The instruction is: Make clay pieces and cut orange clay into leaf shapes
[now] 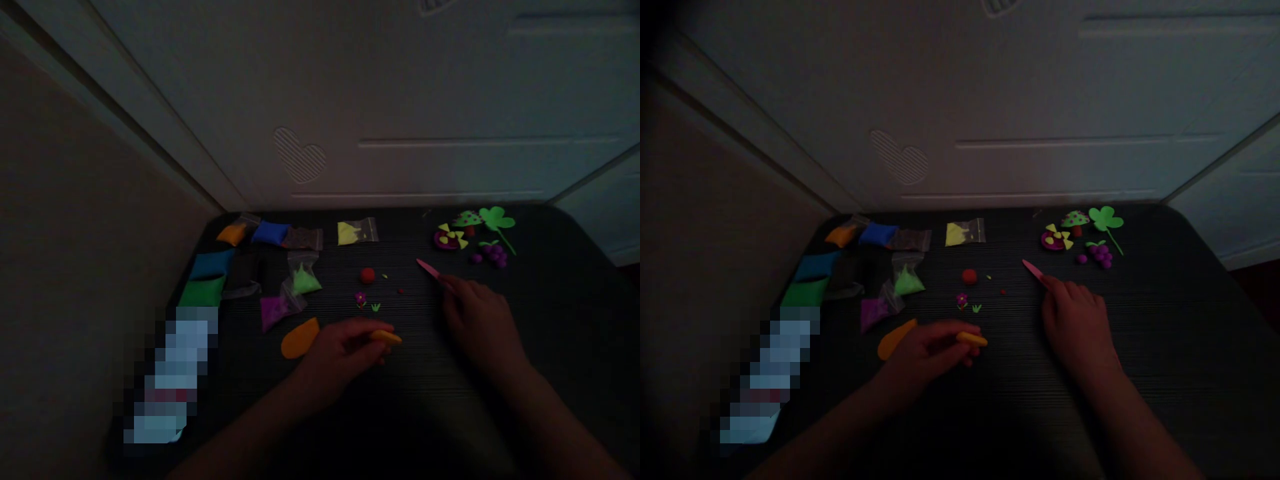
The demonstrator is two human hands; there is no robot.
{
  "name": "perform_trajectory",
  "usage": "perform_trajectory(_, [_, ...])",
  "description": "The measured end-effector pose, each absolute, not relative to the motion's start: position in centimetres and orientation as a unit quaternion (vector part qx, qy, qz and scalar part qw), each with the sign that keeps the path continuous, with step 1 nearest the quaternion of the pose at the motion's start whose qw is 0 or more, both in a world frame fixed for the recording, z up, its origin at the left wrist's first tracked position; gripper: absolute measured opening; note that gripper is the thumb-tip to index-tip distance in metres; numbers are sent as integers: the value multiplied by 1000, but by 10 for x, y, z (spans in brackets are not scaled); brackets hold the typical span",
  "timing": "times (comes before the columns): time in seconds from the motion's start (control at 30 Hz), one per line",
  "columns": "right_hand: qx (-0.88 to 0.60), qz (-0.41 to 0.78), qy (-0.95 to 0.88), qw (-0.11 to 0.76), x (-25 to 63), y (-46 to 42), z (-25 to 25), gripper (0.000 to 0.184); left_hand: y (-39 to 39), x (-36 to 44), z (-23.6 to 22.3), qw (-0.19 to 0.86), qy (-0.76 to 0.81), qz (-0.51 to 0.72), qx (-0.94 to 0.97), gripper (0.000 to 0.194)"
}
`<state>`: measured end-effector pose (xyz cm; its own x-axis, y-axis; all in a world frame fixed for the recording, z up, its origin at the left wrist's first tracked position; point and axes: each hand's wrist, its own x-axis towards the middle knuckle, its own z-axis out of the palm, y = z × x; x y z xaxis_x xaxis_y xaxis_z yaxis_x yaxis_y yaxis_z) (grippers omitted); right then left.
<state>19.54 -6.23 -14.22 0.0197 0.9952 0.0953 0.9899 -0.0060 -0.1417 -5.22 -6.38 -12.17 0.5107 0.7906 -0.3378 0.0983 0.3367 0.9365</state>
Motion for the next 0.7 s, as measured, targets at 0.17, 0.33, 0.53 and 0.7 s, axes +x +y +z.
perform_trajectory(0.17, [-703, -7, -695, 152, 195, -64, -143, 30, -66, -58, -124, 488, 417, 322, 696, 28])
perform_trajectory(0.33, [-621, 304, -645, 324, 173, -78, -120, 27, -66, -61, -126, 374, 366, 342, 780, 28])
perform_trajectory(0.53, [-509, 617, -538, 268, 141, -77, -102, 24, -64, -59, -126, 359, 349, 349, 792, 29])
perform_trajectory(0.7, [-558, 580, -503, 317, 142, -74, -109, 23, -64, -56, -130, 581, 390, 373, 609, 41])
